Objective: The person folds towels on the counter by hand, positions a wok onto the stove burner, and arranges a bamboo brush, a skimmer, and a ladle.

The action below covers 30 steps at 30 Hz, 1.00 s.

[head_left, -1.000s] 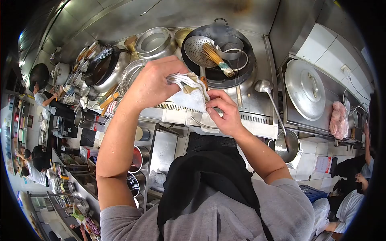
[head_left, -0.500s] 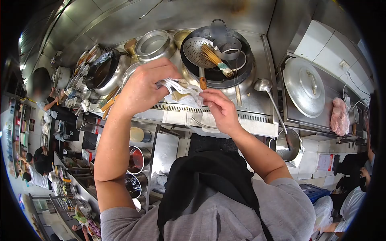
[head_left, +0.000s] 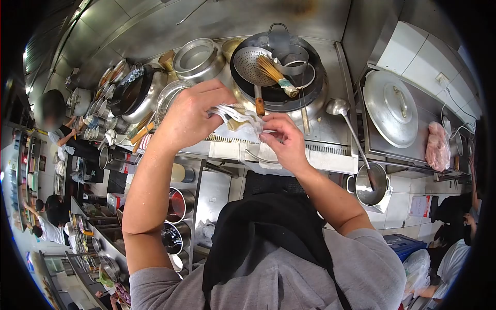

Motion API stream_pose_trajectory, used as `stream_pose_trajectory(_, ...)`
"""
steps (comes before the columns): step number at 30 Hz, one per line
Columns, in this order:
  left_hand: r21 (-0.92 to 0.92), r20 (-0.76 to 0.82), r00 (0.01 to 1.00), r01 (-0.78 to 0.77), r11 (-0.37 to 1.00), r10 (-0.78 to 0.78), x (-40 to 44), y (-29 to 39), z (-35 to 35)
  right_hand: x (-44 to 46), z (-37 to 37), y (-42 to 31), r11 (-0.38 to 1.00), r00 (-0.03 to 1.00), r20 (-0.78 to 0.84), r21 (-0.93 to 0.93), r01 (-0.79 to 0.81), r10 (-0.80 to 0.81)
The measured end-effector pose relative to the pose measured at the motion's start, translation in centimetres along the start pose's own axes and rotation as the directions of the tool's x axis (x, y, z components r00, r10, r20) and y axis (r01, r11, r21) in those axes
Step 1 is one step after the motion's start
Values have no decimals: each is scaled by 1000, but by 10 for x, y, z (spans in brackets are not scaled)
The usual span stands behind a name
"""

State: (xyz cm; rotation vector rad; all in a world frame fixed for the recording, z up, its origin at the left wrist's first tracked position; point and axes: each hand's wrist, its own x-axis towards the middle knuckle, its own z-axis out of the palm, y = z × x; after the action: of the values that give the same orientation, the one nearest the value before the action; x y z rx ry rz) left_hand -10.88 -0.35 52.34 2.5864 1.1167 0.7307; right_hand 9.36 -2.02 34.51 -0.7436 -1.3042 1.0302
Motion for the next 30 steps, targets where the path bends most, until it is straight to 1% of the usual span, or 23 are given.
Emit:
stream_pose_trajectory(2,-5,8,1000,12,1000,-12,-2,0,1,-3,-8,4,1000,998,53,-4,25,-25)
stream_pose_trajectory(6,-42,10,1000,7,999,-7,0,2,6,-2,-10,1,999,997,80,32,-6,4)
stream_pose_trajectory(8,-24,4,998,-68,997,69,1,0,10,-1,-14,-2,996,988,151,-85,26,-13)
stream_pose_trajectory(9,-24,4,998,-69,997,69,1,0,12,-1,-14,-3,996,988,151,-85,26,-13)
stream_pose_trajectory(11,-35,2,999,-45,998,45,0,1,15,-2,-15,-6,975,990,131,-209,73,-46)
stream_pose_trajectory(12,-37,3,999,-44,998,44,-1,1,16,-2,-14,-6,975,990,131,-209,70,-43)
stream_pose_trajectory(14,-12,24,999,-48,999,48,-1,1,16,-2,-9,-8,982,996,51,-168,83,-75)
stream_pose_trajectory(15,-12,24,999,-48,999,48,-1,1,16,-3,-8,-9,982,996,50,-168,83,-75)
stream_pose_trajectory(17,-3,34,999,-37,999,37,0,1,17,-5,-7,-10,976,999,22,-216,30,-26)
stream_pose_trajectory(18,-2,33,999,-39,999,39,0,1,17,-6,-8,-9,976,999,21,-216,32,-28)
stream_pose_trajectory(20,7,52,998,-26,1000,26,1,0,18,-7,-10,-3,983,995,56,-169,-71,82)
stream_pose_trajectory(21,10,50,998,-31,999,30,1,-1,19,-7,-11,-1,983,996,54,-169,-66,76)
stream_pose_trajectory(23,-4,48,999,-10,1000,10,0,-2,21,-9,-13,2,980,986,60,-135,-146,155)
stream_pose_trajectory(24,-3,49,999,-11,1000,11,1,-2,21,-10,-15,5,980,986,59,-133,-146,154)
stream_pose_trajectory(26,-11,35,999,2,1000,-1,2,-2,21,-14,-21,9,988,977,155,-78,-137,148)
stream_pose_trajectory(27,-13,37,999,3,1000,-3,2,-3,21,-16,-24,12,987,976,154,-77,-140,151)
stream_pose_trajectory(29,-35,38,999,5,999,-4,2,-4,21,-19,-29,18,996,953,298,53,-73,54)
stream_pose_trajectory(30,-35,38,999,8,999,-7,1,-4,22,-20,-29,20,996,952,300,54,-75,56)
